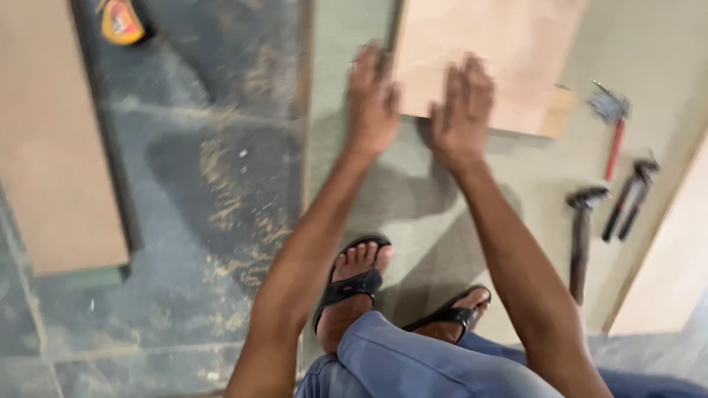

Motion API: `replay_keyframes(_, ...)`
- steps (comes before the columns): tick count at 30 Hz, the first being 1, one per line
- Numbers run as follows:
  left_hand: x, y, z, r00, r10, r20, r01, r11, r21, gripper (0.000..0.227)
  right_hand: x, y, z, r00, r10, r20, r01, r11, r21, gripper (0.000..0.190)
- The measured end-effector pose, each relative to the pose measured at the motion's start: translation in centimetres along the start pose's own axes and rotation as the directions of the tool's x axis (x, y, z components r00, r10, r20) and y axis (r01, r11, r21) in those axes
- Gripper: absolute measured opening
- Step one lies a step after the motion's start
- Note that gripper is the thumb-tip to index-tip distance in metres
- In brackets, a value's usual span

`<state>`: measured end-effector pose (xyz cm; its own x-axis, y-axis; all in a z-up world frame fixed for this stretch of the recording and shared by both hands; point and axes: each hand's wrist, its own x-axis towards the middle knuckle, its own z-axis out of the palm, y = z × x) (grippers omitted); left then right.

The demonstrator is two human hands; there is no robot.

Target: The person aligns a small wooden block with a larger plywood sheet, marks the position with a pencil, applies glue to the block, and then hammers nails to attach the block to the plywood. The person uses a hammer and nails to secure the pieces together.

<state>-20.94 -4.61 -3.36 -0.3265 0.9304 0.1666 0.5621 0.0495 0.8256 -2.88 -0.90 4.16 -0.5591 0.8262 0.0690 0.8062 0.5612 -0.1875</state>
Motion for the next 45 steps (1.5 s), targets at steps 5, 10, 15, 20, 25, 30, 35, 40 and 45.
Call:
replay_keyframes(5,-0.3,-2.2,0.0,0.993,0.081,0.084,-0.083,0.996,0.026,0.058,0.4,0.6,0.1,0.999,0.008,-0.051,-0.006,0.999,0.034,0.066)
replay_keyframes(10,1.0,-3.6,-0.1,0.984,0.101,0.146,-0.11,0.992,0.054,0.059,0.5,0.5,-1.1,0.997,0.064,-0.03,-0.06,0.99,0.13,0.067)
replay_keyframes(15,0.9,-2.1,-0.7,0.99,0.083,0.117,-0.088,0.996,0.033,0.052,0.0,2.0,-1.6,0.992,0.079,-0.1,-0.049,0.96,0.276,0.058)
replay_keyframes(20,0.7,-0.9,-1.6,0.998,-0.018,0.063,0.016,0.999,0.029,0.048,-3.3,8.7,-0.6,0.929,0.21,-0.304,-0.107,0.941,0.321,0.051)
replay_keyframes(25,4.1,1.3,-2.3,0.987,-0.15,0.056,0.158,0.967,-0.201,0.045,-7.1,19.0,-4.3,0.941,0.339,-0.023,-0.32,0.906,0.277,0.062)
replay_keyframes(30,9.0,2.2,-2.5,0.936,-0.294,0.193,0.323,0.936,-0.142,0.035,-5.8,21.1,-8.3,0.905,0.27,0.329,-0.305,0.95,0.06,0.13)
replay_keyframes(35,11.2,0.3,-1.6,0.938,-0.293,0.185,0.288,0.956,0.058,0.044,-4.8,19.8,-10.1,0.852,0.295,0.433,-0.279,0.955,-0.1,0.117)
replay_keyframes(40,11.1,-0.7,-1.2,0.868,-0.442,0.224,0.479,0.865,-0.15,0.043,-6.2,20.7,-9.8,0.921,0.138,0.365,-0.132,0.99,-0.041,0.105)
replay_keyframes(45,11.4,-1.1,-1.6,0.879,-0.405,0.251,0.463,0.849,-0.255,0.041,-10.7,22.0,-11.0,0.858,0.123,0.498,-0.043,0.985,-0.169,0.103)
